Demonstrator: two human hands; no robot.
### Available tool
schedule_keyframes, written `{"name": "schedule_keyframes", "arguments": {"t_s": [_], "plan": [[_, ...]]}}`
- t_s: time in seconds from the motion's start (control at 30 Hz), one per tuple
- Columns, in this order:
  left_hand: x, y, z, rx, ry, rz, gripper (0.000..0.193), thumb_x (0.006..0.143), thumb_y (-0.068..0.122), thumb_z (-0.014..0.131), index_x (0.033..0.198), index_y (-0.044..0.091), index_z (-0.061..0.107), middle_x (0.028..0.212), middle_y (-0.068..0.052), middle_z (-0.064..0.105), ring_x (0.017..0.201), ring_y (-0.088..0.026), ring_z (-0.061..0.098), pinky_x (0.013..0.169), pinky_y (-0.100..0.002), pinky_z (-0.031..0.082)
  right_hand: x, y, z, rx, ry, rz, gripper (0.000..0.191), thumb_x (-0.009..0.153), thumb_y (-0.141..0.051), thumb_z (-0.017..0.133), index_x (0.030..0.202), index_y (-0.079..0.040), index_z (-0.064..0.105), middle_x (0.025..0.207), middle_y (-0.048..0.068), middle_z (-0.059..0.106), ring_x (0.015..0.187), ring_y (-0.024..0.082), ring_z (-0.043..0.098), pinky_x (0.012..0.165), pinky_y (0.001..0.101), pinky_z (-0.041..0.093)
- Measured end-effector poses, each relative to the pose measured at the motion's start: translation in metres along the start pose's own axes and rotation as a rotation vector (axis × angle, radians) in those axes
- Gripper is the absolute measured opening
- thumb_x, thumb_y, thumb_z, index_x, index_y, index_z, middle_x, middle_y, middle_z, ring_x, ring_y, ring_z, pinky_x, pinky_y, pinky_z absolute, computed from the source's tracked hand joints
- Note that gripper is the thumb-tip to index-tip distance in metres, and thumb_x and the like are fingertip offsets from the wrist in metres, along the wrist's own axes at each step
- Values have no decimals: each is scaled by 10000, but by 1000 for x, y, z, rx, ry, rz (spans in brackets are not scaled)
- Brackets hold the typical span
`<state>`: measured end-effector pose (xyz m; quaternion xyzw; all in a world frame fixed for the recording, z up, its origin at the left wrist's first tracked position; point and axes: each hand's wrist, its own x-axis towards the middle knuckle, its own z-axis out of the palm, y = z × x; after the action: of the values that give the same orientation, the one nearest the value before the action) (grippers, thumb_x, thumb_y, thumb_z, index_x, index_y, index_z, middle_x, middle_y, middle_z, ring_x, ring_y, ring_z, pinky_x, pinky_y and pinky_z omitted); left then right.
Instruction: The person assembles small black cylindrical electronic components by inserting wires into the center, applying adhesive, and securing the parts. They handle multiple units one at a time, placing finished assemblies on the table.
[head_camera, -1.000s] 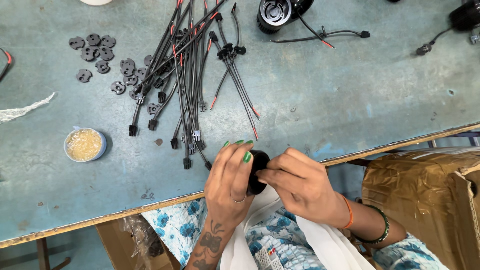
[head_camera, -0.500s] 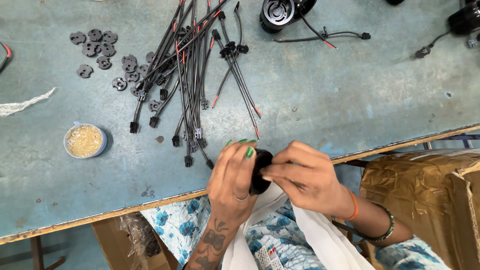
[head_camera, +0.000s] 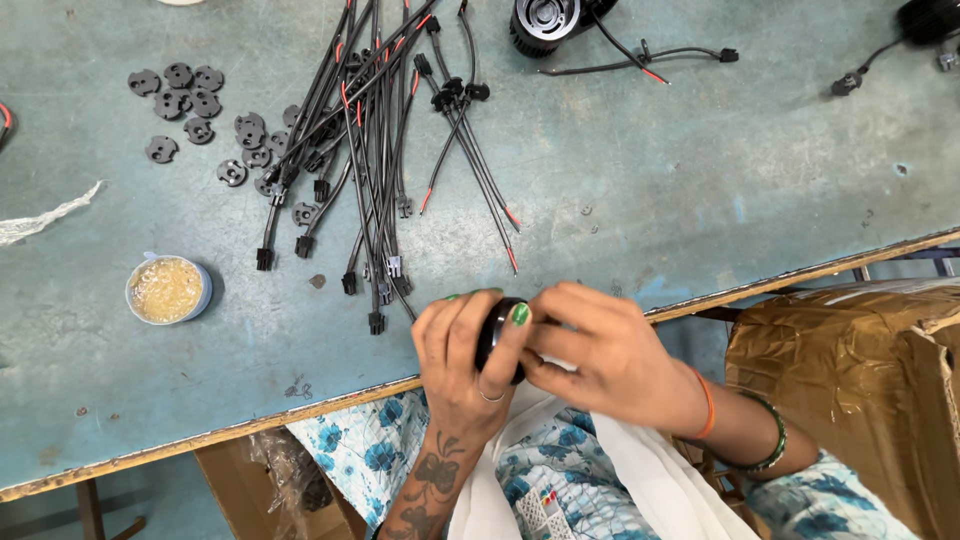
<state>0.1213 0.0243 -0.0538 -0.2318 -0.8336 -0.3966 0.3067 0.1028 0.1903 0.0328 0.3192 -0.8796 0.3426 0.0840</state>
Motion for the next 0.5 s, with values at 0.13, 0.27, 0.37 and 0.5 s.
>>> {"name": "schedule_keyframes", "arguments": {"t_s": [0.13, 0.27, 0.37, 0.5], "plan": [[-2, -1, 3, 36, 35, 5, 479, 974, 124, 708, 1393, 224, 498, 1313, -99, 598, 1198, -290, 580, 1016, -517, 464, 0, 5, 3, 77, 14, 37, 188, 768, -56, 810, 915, -13, 702, 935, 102, 631, 776, 229, 644, 635, 337, 522], [-3, -4, 4, 54, 98, 43, 414, 1004, 144, 702, 1359, 242, 512, 1299, -100, 611, 1179, -288, 576, 1002, -497, 467, -4, 0, 9, 91, 75, 108, 204, 761, -57, 814, 925, -7, 703, 913, 93, 632, 778, 228, 641, 637, 329, 517], [-1, -8, 6, 77, 155, 70, 358, 1030, 133, 682, 1332, 227, 516, 1275, -111, 630, 1162, -285, 576, 990, -492, 470, -5, -2, 11, 141, 121, 161, 220, 788, -57, 809, 975, 5, 711, 928, 93, 643, 796, 214, 659, 656, 315, 536], [0, -8, 7, 84, 200, 65, 332, 1018, 116, 646, 1307, 227, 527, 1247, -118, 652, 1145, -274, 582, 976, -493, 463, -4, -3, 13, 240, 141, 217, 229, 817, -52, 798, 1015, 22, 710, 945, 97, 653, 804, 190, 675, 666, 298, 553]]}}
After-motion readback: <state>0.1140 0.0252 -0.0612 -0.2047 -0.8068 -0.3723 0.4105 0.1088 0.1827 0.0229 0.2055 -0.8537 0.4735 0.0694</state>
